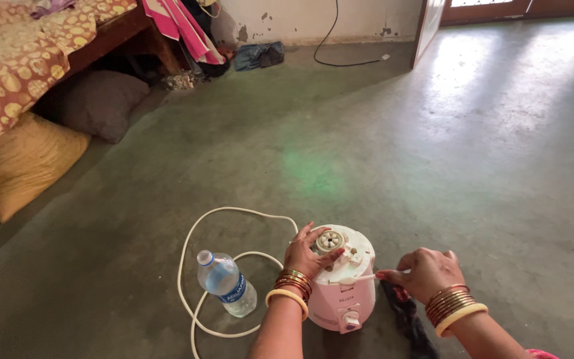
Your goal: The person cleans a small pink appliance on the floor using a toothbrush and a dark cloth. They scrub the top and sides of the appliance, then wipe it down with the cloth.
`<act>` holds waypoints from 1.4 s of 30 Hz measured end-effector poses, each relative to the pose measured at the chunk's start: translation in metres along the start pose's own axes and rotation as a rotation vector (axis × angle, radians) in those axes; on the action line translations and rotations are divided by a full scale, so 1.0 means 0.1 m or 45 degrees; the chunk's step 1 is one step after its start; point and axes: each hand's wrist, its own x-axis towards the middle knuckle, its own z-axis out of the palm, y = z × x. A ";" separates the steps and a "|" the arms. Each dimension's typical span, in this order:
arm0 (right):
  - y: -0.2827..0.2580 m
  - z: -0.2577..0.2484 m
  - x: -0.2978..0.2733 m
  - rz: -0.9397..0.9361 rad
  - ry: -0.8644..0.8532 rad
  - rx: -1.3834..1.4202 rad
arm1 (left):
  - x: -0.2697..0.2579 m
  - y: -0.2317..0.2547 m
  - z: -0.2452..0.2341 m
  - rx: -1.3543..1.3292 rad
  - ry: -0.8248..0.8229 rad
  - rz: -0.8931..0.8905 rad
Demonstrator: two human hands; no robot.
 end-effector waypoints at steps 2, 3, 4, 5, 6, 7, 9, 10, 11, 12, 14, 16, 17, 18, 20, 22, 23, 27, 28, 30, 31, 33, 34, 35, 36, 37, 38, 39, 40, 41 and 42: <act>0.00 0.08 -0.01 -0.020 0.086 0.140 | 0.04 -0.03 0.00 -0.078 -0.032 0.009; -0.04 0.15 -0.02 -0.060 0.115 0.121 | 0.04 -0.06 -0.01 -0.112 -0.050 0.011; -0.09 0.21 -0.04 -0.100 0.143 0.101 | 0.04 -0.07 0.00 -0.109 -0.056 0.017; -0.13 0.23 -0.05 -0.140 0.173 0.085 | 0.05 -0.09 0.01 -0.103 -0.062 0.024; -0.11 0.18 -0.04 -0.060 0.118 0.022 | 0.05 -0.10 0.00 -0.097 -0.069 0.032; -0.06 0.09 -0.04 0.017 0.059 -0.045 | 0.03 -0.11 0.01 -0.068 -0.060 0.042; -0.05 0.01 -0.06 0.066 0.016 -0.042 | -0.01 -0.12 0.04 -0.013 -0.042 0.064; -0.05 0.01 -0.07 0.039 0.032 0.028 | -0.02 -0.13 0.03 -0.044 -0.046 0.046; -0.05 0.01 -0.07 0.016 0.051 0.098 | -0.01 -0.13 0.02 -0.077 -0.053 0.031; -0.08 0.06 -0.08 -0.066 0.115 0.097 | 0.00 -0.13 0.03 -0.110 -0.061 0.017; -0.20 0.18 -0.11 -0.236 0.243 0.100 | 0.03 -0.11 0.04 -0.078 -0.062 0.034; -0.15 0.13 -0.11 -0.066 0.168 0.001 | 0.01 -0.15 0.03 -0.032 -0.047 0.048; -0.13 0.12 -0.13 0.020 0.128 -0.050 | -0.02 -0.15 0.05 -0.007 -0.035 0.063; -0.17 0.15 -0.13 -0.022 0.119 -0.032 | -0.04 -0.16 0.06 0.019 -0.023 0.078; -0.22 0.18 -0.17 -0.095 0.105 -0.006 | -0.05 -0.16 0.05 -0.013 -0.044 0.066; -0.16 0.12 -0.17 -0.088 0.112 -0.008 | -0.01 -0.13 0.03 -0.037 -0.040 0.067; -0.15 0.12 -0.18 -0.087 0.106 -0.005 | -0.05 -0.13 0.04 -0.044 -0.032 0.059; 0.06 0.24 -0.10 -0.077 0.106 0.112 | -0.07 -0.13 0.03 -0.003 -0.033 0.074; 0.11 0.38 -0.07 -0.182 0.201 0.102 | -0.08 -0.11 0.05 -0.027 -0.037 0.067; 0.32 0.61 0.12 -0.226 0.218 0.330 | -0.12 -0.12 0.03 -0.059 -0.037 0.049; 0.52 0.71 0.22 -0.155 0.134 0.562 | -0.14 -0.13 0.01 -0.034 -0.023 0.079; 0.89 0.95 0.46 -0.044 0.072 0.795 | -0.18 -0.12 0.04 0.005 -0.006 0.140; 0.99 1.13 0.54 -0.003 0.097 0.796 | -0.23 -0.12 0.07 0.001 -0.027 0.136; 1.06 1.27 0.60 0.030 0.124 0.801 | -0.26 -0.14 0.05 0.002 -0.042 0.134; 1.13 1.37 0.61 0.107 0.147 0.795 | -0.28 -0.15 0.05 0.003 -0.058 0.132; 1.12 1.45 0.58 0.179 0.163 0.790 | -0.32 -0.16 0.06 0.010 -0.051 0.155; 1.08 1.50 0.54 0.250 0.181 0.785 | -0.36 -0.16 0.09 0.016 -0.044 0.178; 1.02 1.52 0.48 0.274 0.184 0.841 | -0.39 -0.17 0.09 0.029 -0.037 0.199; 0.97 1.54 0.43 0.298 0.187 0.897 | -0.40 -0.18 0.10 0.037 -0.032 0.195; 0.92 1.54 0.39 0.323 0.192 0.953 | -0.40 -0.17 0.10 0.045 -0.027 0.195; 0.89 1.55 0.39 0.335 0.179 0.938 | -0.40 -0.16 0.09 0.053 -0.023 0.195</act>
